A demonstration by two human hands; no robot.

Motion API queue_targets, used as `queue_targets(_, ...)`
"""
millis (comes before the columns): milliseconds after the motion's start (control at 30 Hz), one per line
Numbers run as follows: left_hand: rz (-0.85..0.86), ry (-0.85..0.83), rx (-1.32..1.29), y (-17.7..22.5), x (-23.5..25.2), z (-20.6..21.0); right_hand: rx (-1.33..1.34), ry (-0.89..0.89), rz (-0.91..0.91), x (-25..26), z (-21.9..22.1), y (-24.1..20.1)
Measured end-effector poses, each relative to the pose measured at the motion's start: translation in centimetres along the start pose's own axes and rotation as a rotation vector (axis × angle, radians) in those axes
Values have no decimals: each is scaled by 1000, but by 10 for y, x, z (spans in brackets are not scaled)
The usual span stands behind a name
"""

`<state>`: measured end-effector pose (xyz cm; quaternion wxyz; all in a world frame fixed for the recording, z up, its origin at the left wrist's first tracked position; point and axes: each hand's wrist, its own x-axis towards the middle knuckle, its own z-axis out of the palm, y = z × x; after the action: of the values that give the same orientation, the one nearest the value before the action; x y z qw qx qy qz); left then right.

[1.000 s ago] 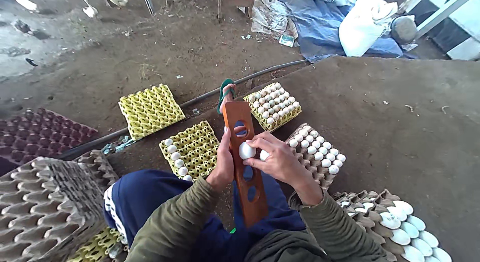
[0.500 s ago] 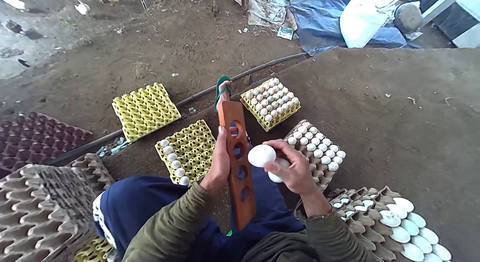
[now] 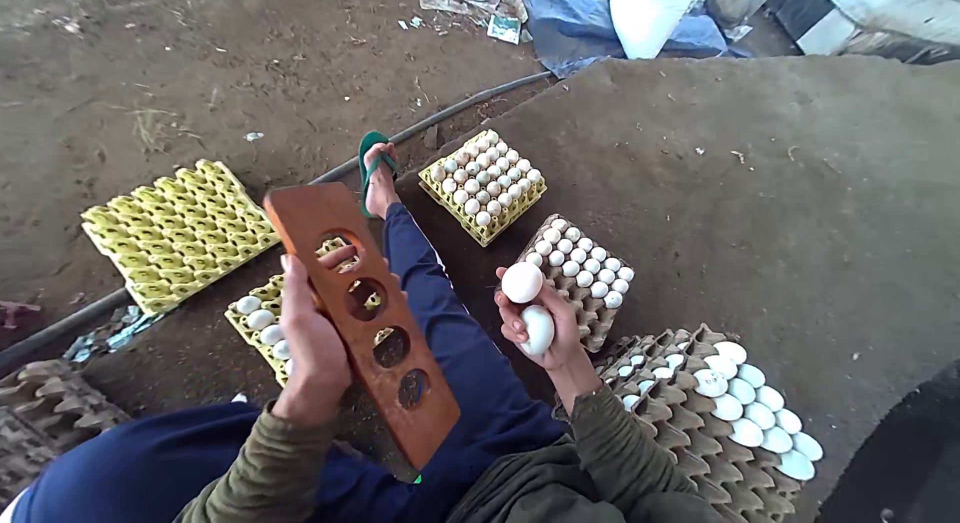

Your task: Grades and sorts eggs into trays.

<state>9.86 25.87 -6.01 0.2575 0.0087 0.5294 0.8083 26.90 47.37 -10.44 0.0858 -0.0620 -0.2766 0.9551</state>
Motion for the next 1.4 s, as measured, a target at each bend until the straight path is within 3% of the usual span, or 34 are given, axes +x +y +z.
queue_targets(33,8,-16,-7,1,1,-2,-92,137,-43,0,-9,-2)
queue_targets(100,32,-55,-17,2,3,-7,-321,584,-129,5,-32,-10)
queue_targets(200,61,-61,-42,4,2,-10,-548,1126,-240,14,-94,-31)
queue_targets(267,85,-74,-37,6,2,-12,-786,1313,-232,16,-136,-44)
queue_targets(367,76,-84,-36,5,3,-15,-1085,1370,-80,22,-177,-54)
queue_targets(600,79,-67,-56,5,3,-20,-1558,1214,314,50,-214,-54)
queue_targets(700,85,-68,-54,5,2,-20,-1576,1186,335,52,-218,-57)
queue_targets(767,85,-71,-57,4,2,-21,-1306,1263,170,46,-217,-62)
queue_targets(833,80,-53,-59,4,3,-21,-759,1305,-5,45,-204,-70)
queue_targets(900,37,-42,-96,3,3,-19,-350,1131,-111,37,-175,-81)
queue_targets(967,-12,-33,-129,4,2,-12,-238,859,-191,27,-129,-82)
queue_targets(1067,-76,3,-182,3,-3,2,-386,444,-168,23,-55,-66)
queue_targets(1133,-109,-4,-200,-1,-5,5,-544,257,-150,26,-2,-46)
queue_targets(1267,-123,-11,-176,-6,-7,9,-1063,14,-355,34,76,2)
queue_targets(1400,-103,-5,-146,-5,-15,12,-1287,-114,-524,51,97,35)
